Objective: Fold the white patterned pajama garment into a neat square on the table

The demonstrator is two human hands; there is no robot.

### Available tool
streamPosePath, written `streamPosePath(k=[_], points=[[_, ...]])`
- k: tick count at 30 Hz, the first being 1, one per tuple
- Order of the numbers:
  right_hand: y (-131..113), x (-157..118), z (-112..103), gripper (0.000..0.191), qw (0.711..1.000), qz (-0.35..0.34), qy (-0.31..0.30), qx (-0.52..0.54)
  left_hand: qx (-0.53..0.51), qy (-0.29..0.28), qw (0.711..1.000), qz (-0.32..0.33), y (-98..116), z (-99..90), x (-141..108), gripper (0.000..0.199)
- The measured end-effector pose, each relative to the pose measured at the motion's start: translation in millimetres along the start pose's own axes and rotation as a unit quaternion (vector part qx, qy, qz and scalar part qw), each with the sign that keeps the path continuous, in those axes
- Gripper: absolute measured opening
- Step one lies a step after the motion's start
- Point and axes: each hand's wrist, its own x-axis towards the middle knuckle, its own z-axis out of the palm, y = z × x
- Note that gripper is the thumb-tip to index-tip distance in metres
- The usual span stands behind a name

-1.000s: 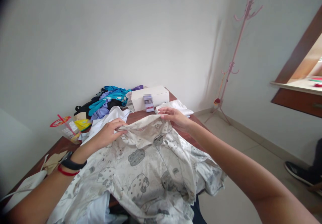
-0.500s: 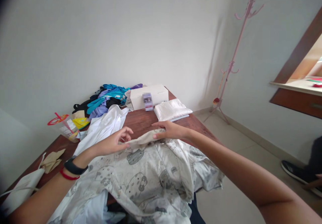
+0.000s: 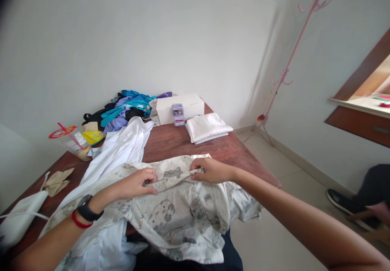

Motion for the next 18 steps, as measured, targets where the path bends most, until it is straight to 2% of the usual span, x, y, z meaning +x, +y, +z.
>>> streamPosePath(k=[2, 4, 7, 10, 13, 18], points=[[3.9, 0.7, 0.1, 0.027, 0.999, 0.013, 0.012, 0.032, -0.035, 0.012, 0.999, -0.013, -3.6, -3.2, -0.5, 0.038], [10.6, 2.8, 0.8, 0.034, 0.996, 0.057, 0.023, 0.059, -0.077, 0.008, 0.997, -0.031, -9.9, -5.8, -0.5, 0.038], [21.0, 8.5, 2.0, 0.048, 0.983, 0.126, 0.034, 0.125, -0.15, -0.022, 0.987, -0.044, -21.6, -7.8, 1.1, 0.041], [28.7, 14.0, 3.3, 0.057, 0.964, 0.158, 0.05, 0.208, -0.212, -0.042, 0.975, -0.05, -30.1, -8.9, 2.7, 0.041], [35.0, 15.9, 4.3, 0.056, 0.946, 0.169, 0.063, 0.269, -0.223, -0.031, 0.973, -0.051, -32.3, -9.8, 1.9, 0.041], [40.2, 14.6, 2.6, 0.048, 0.929, 0.183, 0.115, 0.3, -0.241, 0.007, 0.967, -0.08, -23.4, -8.1, -0.2, 0.048]])
